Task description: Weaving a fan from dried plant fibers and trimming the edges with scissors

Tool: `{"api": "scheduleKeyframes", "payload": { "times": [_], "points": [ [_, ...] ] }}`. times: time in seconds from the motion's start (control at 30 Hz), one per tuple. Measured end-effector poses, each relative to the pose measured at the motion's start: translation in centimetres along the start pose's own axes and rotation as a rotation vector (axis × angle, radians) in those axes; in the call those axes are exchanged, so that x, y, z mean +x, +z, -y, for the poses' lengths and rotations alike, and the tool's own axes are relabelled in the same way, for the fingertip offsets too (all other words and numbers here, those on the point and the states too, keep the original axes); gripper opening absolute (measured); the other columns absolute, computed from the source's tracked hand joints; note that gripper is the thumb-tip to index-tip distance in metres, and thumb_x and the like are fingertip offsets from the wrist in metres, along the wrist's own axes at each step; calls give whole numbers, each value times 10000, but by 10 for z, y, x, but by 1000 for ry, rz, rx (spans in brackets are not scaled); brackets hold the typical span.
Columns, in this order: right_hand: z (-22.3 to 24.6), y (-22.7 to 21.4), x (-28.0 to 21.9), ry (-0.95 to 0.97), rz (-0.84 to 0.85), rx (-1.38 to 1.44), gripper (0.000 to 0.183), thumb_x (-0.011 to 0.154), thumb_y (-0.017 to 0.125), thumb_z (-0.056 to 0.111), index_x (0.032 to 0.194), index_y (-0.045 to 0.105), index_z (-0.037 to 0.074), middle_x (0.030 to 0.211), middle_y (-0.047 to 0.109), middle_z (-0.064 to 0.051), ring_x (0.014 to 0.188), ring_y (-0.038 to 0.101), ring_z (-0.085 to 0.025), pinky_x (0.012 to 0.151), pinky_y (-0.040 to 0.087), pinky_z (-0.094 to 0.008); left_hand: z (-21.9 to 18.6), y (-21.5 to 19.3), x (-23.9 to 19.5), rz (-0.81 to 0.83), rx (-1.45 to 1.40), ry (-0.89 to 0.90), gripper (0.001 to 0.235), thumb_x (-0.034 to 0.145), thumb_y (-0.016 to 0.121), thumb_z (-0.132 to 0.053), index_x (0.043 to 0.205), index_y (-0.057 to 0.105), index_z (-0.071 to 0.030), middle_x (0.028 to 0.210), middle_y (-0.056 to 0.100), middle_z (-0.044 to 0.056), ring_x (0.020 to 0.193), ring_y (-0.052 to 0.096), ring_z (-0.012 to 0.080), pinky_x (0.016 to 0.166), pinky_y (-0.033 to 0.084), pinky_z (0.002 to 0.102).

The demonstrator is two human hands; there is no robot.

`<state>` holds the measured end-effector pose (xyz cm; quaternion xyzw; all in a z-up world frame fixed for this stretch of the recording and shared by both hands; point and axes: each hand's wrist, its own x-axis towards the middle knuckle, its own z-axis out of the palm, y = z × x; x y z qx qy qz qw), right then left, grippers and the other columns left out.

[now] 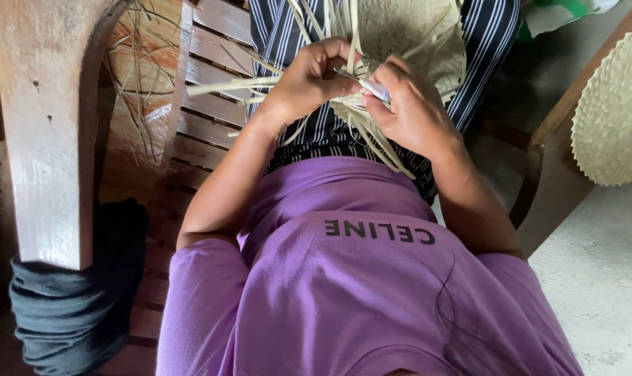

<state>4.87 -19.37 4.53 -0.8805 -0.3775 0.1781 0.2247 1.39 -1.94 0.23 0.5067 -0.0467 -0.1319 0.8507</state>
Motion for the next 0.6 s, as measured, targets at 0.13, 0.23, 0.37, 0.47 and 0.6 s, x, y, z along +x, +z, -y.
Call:
{"api": "scheduleKeyframes", "payload": {
  "times": [0.13,0.23,0.37,0.47,0.6],
  "points": [
    [-12,-3,3,-34,140,173,123,812,540,18,779,429,-24,768,427,-111,572,398,-171,478,357,-251,-1,-6,2,33,216,-69,209,768,609,12,888,459,-69,651,350,-39,584,336,44,503,264,155],
    [-15,-12,3,-30,170,229,124,819,538,0,771,424,-13,742,424,-96,568,383,-157,478,350,-244,7,-11,3,44,211,-66,207,774,605,-5,906,464,-81,615,295,-62,555,281,29,477,214,157],
    [-11,-15,2,28,155,366,152,836,545,20,765,411,34,716,411,-60,605,379,-143,477,326,-248,8,-13,1,56,191,-52,211,773,580,26,895,457,-94,642,299,-53,597,296,37,519,242,162],
    [0,-18,5,147,169,419,184,798,614,141,868,454,83,729,472,-15,586,416,-95,476,332,-219,7,-14,1,57,198,-43,221,774,579,48,898,449,-80,645,326,-52,603,314,38,513,251,166],
    [-13,1,8,23,41,312,210,819,615,97,746,426,43,658,406,-36,594,352,-151,525,269,-271,9,-18,2,54,267,-63,199,773,586,15,892,463,-87,635,285,-54,578,282,39,488,212,170]
  ]
}}
